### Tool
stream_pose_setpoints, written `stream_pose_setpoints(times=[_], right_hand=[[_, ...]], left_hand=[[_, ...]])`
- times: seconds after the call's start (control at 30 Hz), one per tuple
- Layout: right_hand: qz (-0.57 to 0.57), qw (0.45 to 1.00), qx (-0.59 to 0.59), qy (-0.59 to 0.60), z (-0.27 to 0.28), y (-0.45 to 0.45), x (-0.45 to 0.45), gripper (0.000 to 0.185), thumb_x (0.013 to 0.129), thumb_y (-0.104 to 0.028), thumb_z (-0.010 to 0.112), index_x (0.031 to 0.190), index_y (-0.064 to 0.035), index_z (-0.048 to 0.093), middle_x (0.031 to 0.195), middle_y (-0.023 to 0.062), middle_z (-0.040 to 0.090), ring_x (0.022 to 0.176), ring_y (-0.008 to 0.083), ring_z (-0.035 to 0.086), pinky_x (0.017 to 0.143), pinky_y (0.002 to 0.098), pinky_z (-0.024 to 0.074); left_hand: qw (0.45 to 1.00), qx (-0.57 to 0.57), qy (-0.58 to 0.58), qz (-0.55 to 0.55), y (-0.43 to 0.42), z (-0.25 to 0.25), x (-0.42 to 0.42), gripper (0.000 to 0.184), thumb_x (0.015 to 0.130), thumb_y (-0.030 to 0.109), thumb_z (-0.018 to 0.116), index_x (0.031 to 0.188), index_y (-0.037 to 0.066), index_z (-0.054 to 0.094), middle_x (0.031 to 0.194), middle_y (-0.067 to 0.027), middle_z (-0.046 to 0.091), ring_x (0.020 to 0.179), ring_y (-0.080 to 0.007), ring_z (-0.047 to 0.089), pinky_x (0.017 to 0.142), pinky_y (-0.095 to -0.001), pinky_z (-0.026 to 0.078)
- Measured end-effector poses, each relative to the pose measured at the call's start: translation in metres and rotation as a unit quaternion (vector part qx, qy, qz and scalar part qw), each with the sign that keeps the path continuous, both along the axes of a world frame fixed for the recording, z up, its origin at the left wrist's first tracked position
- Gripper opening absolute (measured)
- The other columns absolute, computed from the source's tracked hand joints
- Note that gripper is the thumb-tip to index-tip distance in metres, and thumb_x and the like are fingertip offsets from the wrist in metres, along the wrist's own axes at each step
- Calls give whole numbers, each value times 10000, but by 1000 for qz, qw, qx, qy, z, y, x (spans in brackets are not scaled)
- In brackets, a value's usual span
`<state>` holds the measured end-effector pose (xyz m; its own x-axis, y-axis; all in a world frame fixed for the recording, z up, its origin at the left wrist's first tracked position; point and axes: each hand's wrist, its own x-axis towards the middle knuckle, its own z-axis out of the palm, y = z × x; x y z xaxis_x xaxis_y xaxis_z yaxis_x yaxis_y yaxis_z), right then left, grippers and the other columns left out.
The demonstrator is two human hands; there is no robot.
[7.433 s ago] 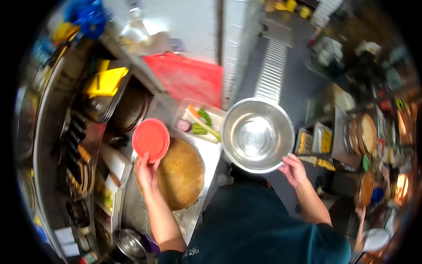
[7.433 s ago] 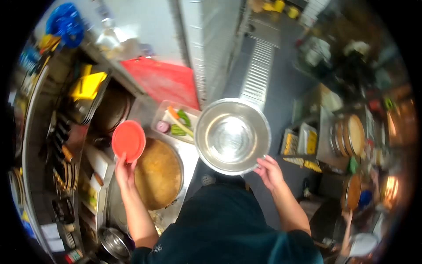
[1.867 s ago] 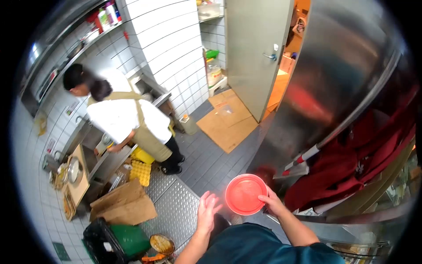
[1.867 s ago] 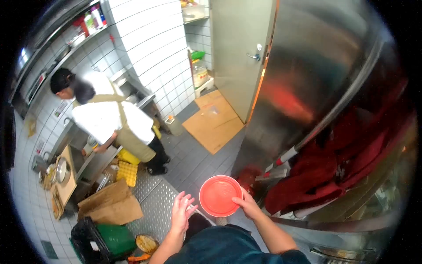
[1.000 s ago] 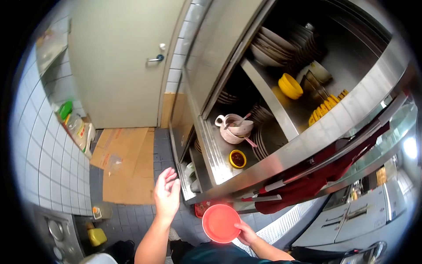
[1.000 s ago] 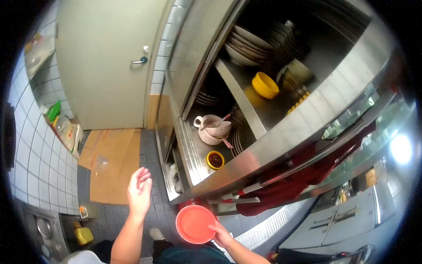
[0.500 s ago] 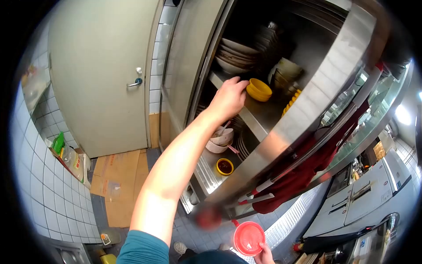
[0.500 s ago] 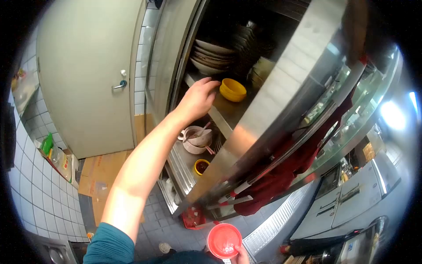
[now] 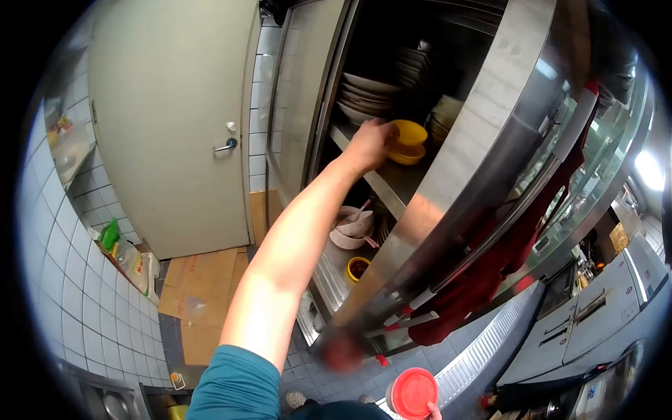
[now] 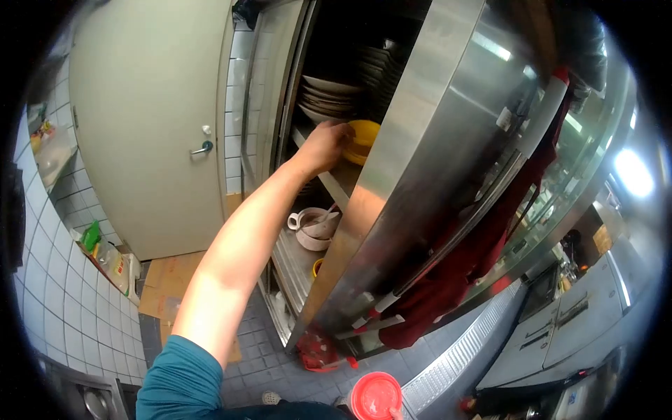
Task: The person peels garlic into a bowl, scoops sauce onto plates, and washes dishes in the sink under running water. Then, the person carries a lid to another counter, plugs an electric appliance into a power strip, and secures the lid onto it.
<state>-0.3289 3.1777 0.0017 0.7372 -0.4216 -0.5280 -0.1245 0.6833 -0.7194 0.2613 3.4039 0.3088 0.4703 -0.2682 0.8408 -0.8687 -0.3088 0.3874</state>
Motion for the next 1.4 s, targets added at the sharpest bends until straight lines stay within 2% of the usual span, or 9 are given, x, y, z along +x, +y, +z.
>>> stream_pose_setpoints(times=[0.33, 0.47, 0.63, 0.73, 0.87, 1.07, 1.13, 1.2, 1.4], right_hand=[[286, 957, 40, 14, -40, -40, 86, 717, 936, -263, 661, 1554, -72, 350, 1557, 133, 447, 1396, 289, 477, 1158, 479, 399], [473, 877, 64, -58, -44, -41, 153, 642, 915, -234, 620, 1483, -14, 417, 1441, 163, 551, 1339, 278, 532, 1143, 443, 415], [657, 745, 114, 16, -77, -48, 196, 612, 904, -205, 628, 1458, -10, 453, 1430, 132, 562, 1318, 273, 541, 1127, 439, 418], [757, 647, 81, 40, -81, -48, 193, 631, 895, -254, 643, 1450, -14, 463, 1418, 126, 574, 1306, 269, 555, 1122, 425, 422], [881, 457, 77, 97, -89, -30, 181, 576, 943, -358, 633, 1410, -43, 515, 1370, 103, 621, 1265, 251, 589, 1072, 422, 471], [965, 218, 103, 101, -93, 8, 112, 596, 948, -387, 639, 1406, -31, 498, 1393, 108, 595, 1239, 259, 600, 1049, 425, 480], [978, 187, 79, 46, -69, -1, 58, 630, 943, -398, 653, 1424, -31, 477, 1398, 107, 587, 1256, 267, 583, 1047, 432, 477], [989, 119, 82, 45, -43, 7, 15, 639, 941, -402, 657, 1429, -32, 472, 1403, 106, 581, 1267, 267, 572, 1046, 442, 476], [995, 3, 95, 30, -43, -34, -99, 695, 917, -372, 660, 1497, -71, 424, 1466, 102, 517, 1338, 281, 513, 1101, 472, 429]], left_hand=[[965, -142, -60, 212, 105, -58, -140, 136, 940, 20, 636, 1070, -19, 628, 1171, -212, 585, 1091, -384, 600, 953, -410, 495], [930, -97, -40, 351, 140, -114, -267, 223, 905, -43, 645, 1119, 17, 623, 1248, -238, 562, 1103, -392, 618, 973, -419, 501], [827, -74, 80, 552, 103, -203, -488, 237, 885, -49, 671, 1113, -27, 610, 1436, -295, 441, 1245, -434, 579, 1052, -434, 483], [704, -68, 172, 686, 23, -250, -641, 175, 904, -19, 665, 1065, -39, 599, 1438, -315, 457, 1246, -443, 570, 1042, -449, 487], [439, -101, 408, 794, -153, -372, -826, 178, 896, -12, 572, 1066, -34, 621, 1255, -255, 584, 1140, -430, 586, 1005, -474, 482], [92, -268, 471, 836, -489, -390, -915, 247, 862, -28, 487, 1089, -30, 584, 1091, -274, 619, 1079, -432, 593, 945, -496, 478], [-47, -361, 365, 857, -576, -381, -906, 183, 889, -3, 497, 1054, -26, 573, 1048, -277, 611, 973, -458, 597, 858, -529, 483], [-141, -294, 293, 899, -629, -368, -897, 142, 927, 13, 509, 1052, -14, 571, 991, -260, 612, 926, -459, 599, 829, -516, 496], [-334, -299, 134, 884, -758, -311, -939, 64, 943, 32, 570, 981, -19, 580, 936, -258, 599, 897, -466, 592, 786, -516, 492]])
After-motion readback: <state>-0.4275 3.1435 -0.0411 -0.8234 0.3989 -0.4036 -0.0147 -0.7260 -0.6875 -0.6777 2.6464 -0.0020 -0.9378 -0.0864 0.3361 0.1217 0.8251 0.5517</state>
